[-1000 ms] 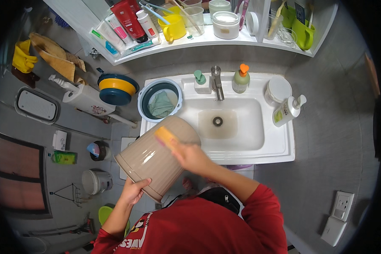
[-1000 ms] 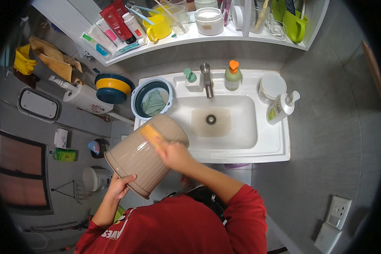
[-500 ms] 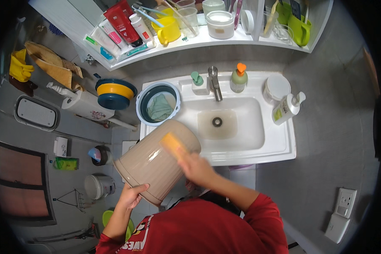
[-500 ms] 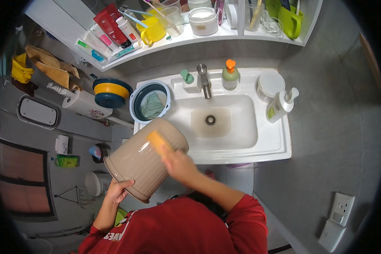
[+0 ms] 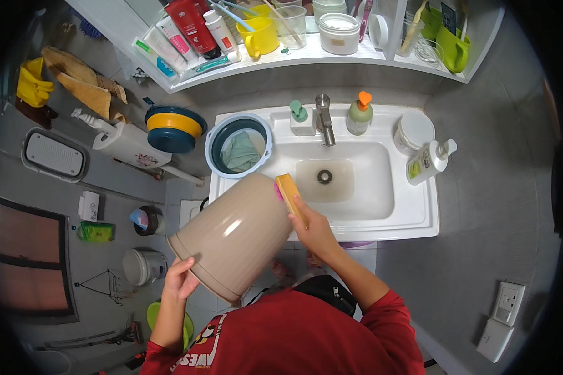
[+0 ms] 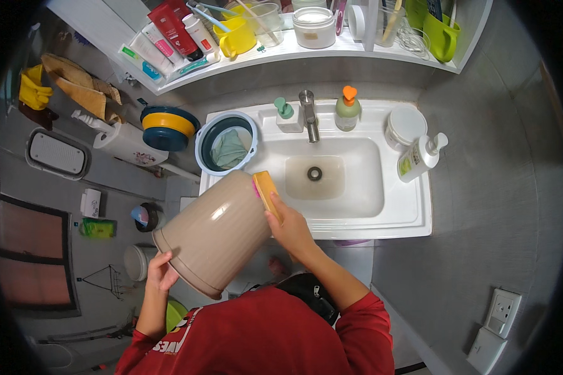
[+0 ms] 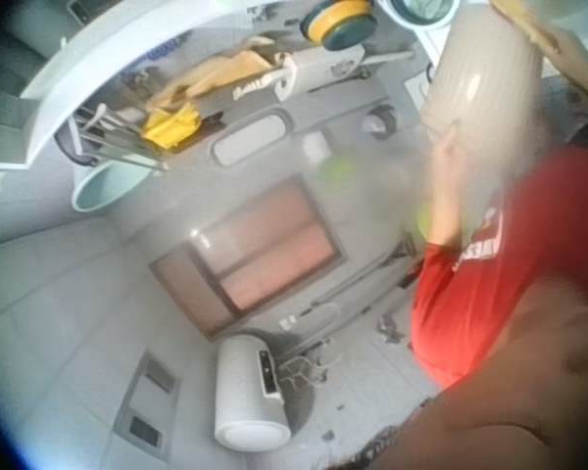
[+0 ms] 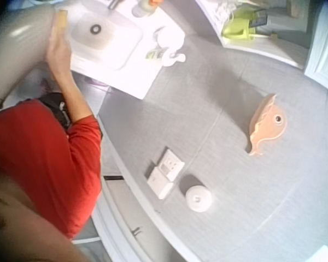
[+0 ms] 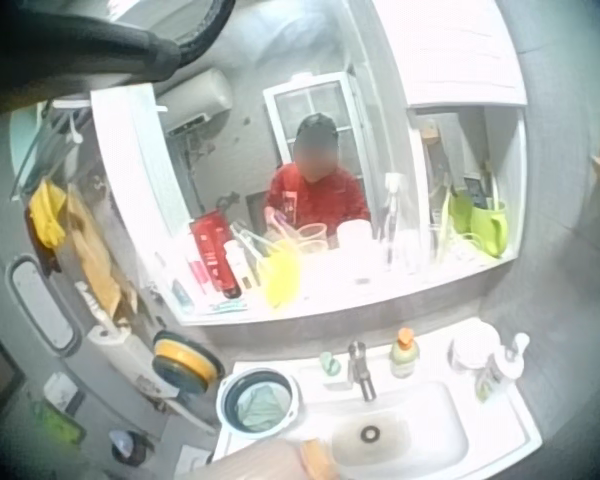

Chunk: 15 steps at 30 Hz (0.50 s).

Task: The person carries a beige bucket to the bathroom, pours out dirty water, and scrubs the interior and exterior with a brush. They rinse the bucket under the sink faucet and continue scrubbing until the bucket appears clean.

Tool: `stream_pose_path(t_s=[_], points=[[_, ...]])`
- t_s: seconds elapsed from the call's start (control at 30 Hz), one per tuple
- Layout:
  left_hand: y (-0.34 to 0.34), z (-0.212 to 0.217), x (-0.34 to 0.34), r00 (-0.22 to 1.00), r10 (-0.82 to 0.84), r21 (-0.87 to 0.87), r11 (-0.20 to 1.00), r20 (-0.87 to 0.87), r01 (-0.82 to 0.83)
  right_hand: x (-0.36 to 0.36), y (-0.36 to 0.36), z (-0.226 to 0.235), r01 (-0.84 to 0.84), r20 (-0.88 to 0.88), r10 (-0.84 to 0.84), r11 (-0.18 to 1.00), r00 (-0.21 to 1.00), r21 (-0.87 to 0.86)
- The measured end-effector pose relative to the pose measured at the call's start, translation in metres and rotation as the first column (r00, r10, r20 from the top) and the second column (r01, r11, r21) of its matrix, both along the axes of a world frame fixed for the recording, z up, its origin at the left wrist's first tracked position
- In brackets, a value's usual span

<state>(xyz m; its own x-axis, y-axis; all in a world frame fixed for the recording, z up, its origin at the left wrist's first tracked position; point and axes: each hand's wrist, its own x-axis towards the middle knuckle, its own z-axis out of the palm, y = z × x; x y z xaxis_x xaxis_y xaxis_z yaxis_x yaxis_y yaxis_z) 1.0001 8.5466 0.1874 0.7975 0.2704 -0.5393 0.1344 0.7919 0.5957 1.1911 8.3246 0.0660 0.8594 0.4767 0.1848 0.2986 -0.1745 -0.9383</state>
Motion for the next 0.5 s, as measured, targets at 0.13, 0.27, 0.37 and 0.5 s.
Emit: stream_pose_path(t_s=[0.13,0.27,0.37,0.5], points=[[-0.033,-0.016,-0.012,0.983,0.137,0.338,0.937,-0.122,-0.089,-0.021,0.003,0.014,-0.209,0.001,0.212,0.965,0.977,-0.160],[-0.034,-0.016,-0.015,0.960,0.216,0.488,0.867,-0.180,-0.103,-0.030,0.007,0.040,-0.350,0.015,0.365,0.903,0.931,-0.249],[-0.030,-0.015,-0.020,0.964,0.224,0.435,0.889,-0.145,-0.141,-0.028,0.008,0.047,-0.356,0.024,0.377,0.892,0.926,-0.278],[-0.017,-0.023,-0.025,0.948,0.283,0.259,0.935,-0.142,-0.241,-0.026,0.010,0.051,-0.377,0.034,0.409,0.869,0.912,-0.321]])
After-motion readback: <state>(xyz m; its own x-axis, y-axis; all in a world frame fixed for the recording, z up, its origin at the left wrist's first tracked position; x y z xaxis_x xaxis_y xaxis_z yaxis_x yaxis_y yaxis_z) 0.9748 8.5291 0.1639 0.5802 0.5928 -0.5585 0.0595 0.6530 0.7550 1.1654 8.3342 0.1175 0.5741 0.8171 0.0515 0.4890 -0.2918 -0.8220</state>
